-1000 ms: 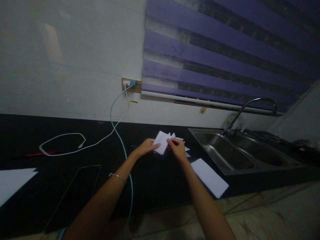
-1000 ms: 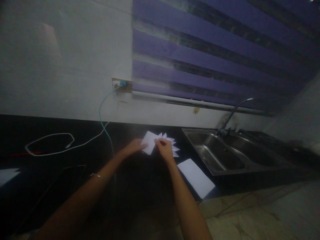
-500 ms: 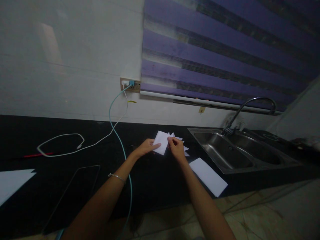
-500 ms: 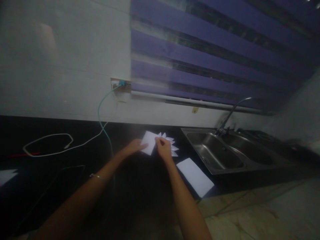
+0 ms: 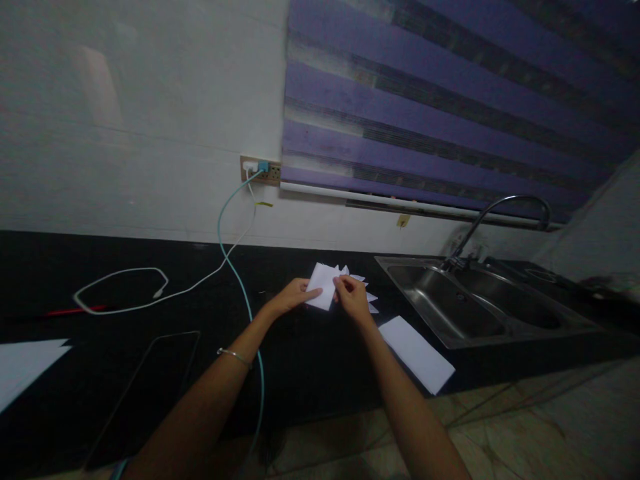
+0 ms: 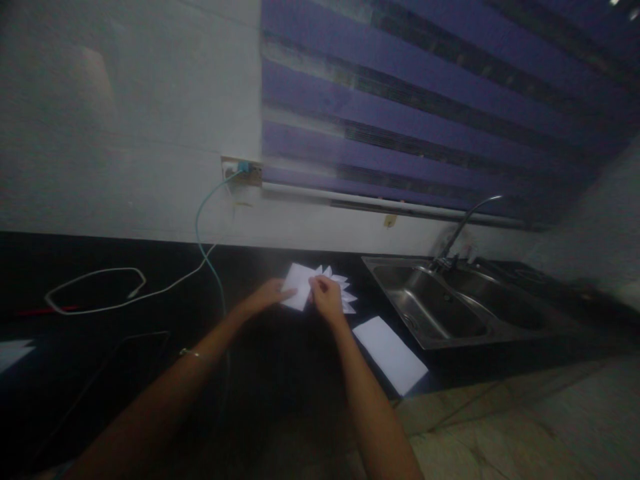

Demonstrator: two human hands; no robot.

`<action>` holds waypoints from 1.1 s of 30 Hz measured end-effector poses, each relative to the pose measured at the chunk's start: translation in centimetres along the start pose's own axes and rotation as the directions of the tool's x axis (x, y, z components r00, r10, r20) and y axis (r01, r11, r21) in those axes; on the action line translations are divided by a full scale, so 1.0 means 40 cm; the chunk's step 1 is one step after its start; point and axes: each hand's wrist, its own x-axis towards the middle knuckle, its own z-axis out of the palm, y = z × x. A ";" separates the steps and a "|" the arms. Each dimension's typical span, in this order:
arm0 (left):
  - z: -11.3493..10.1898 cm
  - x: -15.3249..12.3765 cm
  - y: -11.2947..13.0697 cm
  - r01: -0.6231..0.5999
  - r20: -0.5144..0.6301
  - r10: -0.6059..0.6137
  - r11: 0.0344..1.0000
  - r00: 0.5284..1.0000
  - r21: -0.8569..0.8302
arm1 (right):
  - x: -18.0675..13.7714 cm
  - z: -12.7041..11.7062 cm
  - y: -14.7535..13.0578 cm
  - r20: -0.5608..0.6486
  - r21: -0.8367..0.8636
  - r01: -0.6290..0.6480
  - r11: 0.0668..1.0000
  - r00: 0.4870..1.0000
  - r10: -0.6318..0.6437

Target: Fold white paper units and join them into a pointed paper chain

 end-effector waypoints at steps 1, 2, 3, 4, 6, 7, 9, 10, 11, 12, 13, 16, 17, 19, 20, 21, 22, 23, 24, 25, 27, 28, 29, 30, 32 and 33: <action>-0.001 -0.001 0.001 0.004 0.017 -0.004 0.999 1.000 -0.035 | 0.000 -0.002 0.001 0.004 -0.009 0.005 1.000 1.000 -0.005; -0.002 -0.001 0.000 0.005 0.032 -0.003 0.997 0.999 -0.075 | 0.001 -0.004 0.002 0.008 -0.017 0.009 1.000 1.000 -0.009; -0.004 -0.001 -0.001 0.001 0.041 0.003 0.994 0.999 -0.110 | 0.001 -0.005 0.003 0.015 -0.022 0.013 1.000 1.000 -0.013; -0.007 0.000 -0.003 -0.005 0.047 0.011 0.991 0.999 -0.132 | 0.001 -0.006 0.005 0.024 -0.025 0.018 1.000 1.000 -0.017; -0.013 0.001 -0.007 -0.022 0.049 0.029 0.991 0.998 -0.130 | 0.001 -0.006 0.007 0.035 -0.026 0.027 0.999 0.999 -0.026; -0.015 0.001 -0.008 -0.032 0.049 0.038 0.993 0.998 -0.111 | 0.002 -0.007 0.008 0.032 -0.026 0.029 0.999 0.999 -0.028; -0.020 0.000 -0.008 -0.041 0.054 0.044 0.997 0.998 -0.064 | 0.003 -0.008 0.009 0.023 -0.028 0.027 0.999 0.999 -0.027; -0.022 0.000 -0.007 -0.042 0.056 0.044 0.998 0.997 -0.039 | 0.004 -0.010 0.010 0.015 -0.031 0.025 0.999 1.000 -0.025; -0.024 -0.001 -0.006 -0.044 0.057 0.044 0.999 0.997 -0.010 | 0.006 -0.012 0.012 0.007 -0.035 0.025 0.999 1.000 -0.024; -0.027 -0.001 -0.007 -0.046 0.060 0.044 0.999 0.997 0.025 | 0.008 -0.015 0.014 -0.002 -0.038 0.026 0.999 1.000 -0.026; -0.030 -0.001 -0.008 -0.049 0.064 0.045 0.997 0.997 0.062 | 0.010 -0.019 0.017 -0.015 -0.041 0.029 0.999 0.999 -0.029; -0.041 0.000 -0.015 -0.066 0.096 0.051 0.986 0.994 0.155 | 0.016 -0.030 0.026 -0.060 -0.040 0.046 0.998 0.997 -0.048; -0.043 0.001 -0.017 -0.079 0.114 0.060 0.983 0.992 0.168 | 0.017 -0.032 0.029 -0.063 -0.043 0.054 0.998 0.996 -0.057; -0.044 0.000 -0.019 -0.106 0.143 0.082 0.979 0.986 0.173 | 0.019 -0.036 0.032 -0.056 -0.055 0.069 0.996 0.996 -0.072; -0.043 -0.001 -0.019 -0.116 0.149 0.091 0.978 0.985 0.172 | 0.019 -0.036 0.033 -0.049 -0.061 0.074 0.995 0.996 -0.077; -0.041 -0.002 -0.019 -0.118 0.151 0.092 0.978 0.984 0.172 | 0.019 -0.037 0.033 -0.046 -0.068 0.075 0.995 0.996 -0.078; -0.039 -0.003 -0.018 -0.113 0.155 0.086 0.978 0.984 0.174 | 0.019 -0.038 0.033 -0.045 -0.075 0.073 0.995 0.996 -0.076; -0.036 -0.004 -0.018 -0.106 0.168 0.076 0.977 0.983 0.183 | 0.019 -0.038 0.033 -0.047 -0.081 0.070 0.994 0.996 -0.074; -0.034 -0.004 -0.020 -0.103 0.192 0.063 0.974 0.979 0.201 | 0.020 -0.039 0.033 -0.050 -0.089 0.067 0.994 0.996 -0.072; -0.031 -0.004 -0.022 -0.103 0.226 0.051 0.968 0.973 0.227 | 0.020 -0.039 0.033 -0.051 -0.095 0.065 0.993 0.996 -0.070; -0.026 -0.001 -0.029 -0.113 0.288 0.030 0.955 0.957 0.275 | 0.020 -0.040 0.033 -0.046 -0.102 0.061 0.993 0.997 -0.066; -0.024 0.002 -0.034 -0.116 0.300 0.025 0.950 0.954 0.290 | 0.020 -0.041 0.033 -0.045 -0.102 0.059 0.993 0.997 -0.064; -0.021 0.004 -0.039 -0.108 0.295 0.019 0.951 0.955 0.288 | 0.020 -0.042 0.034 -0.046 -0.103 0.056 0.993 0.997 -0.061; -0.018 0.006 -0.043 -0.097 0.283 0.013 0.954 0.959 0.283 | 0.020 -0.043 0.034 -0.050 -0.103 0.053 0.993 0.997 -0.058; -0.012 0.008 -0.048 -0.079 0.263 0.008 0.962 0.965 0.262 | 0.020 -0.044 0.036 -0.062 -0.109 0.048 0.993 0.997 -0.055; -0.009 0.008 -0.048 -0.073 0.255 0.008 0.967 0.967 0.245 | 0.020 -0.045 0.037 -0.070 -0.113 0.047 0.992 0.996 -0.055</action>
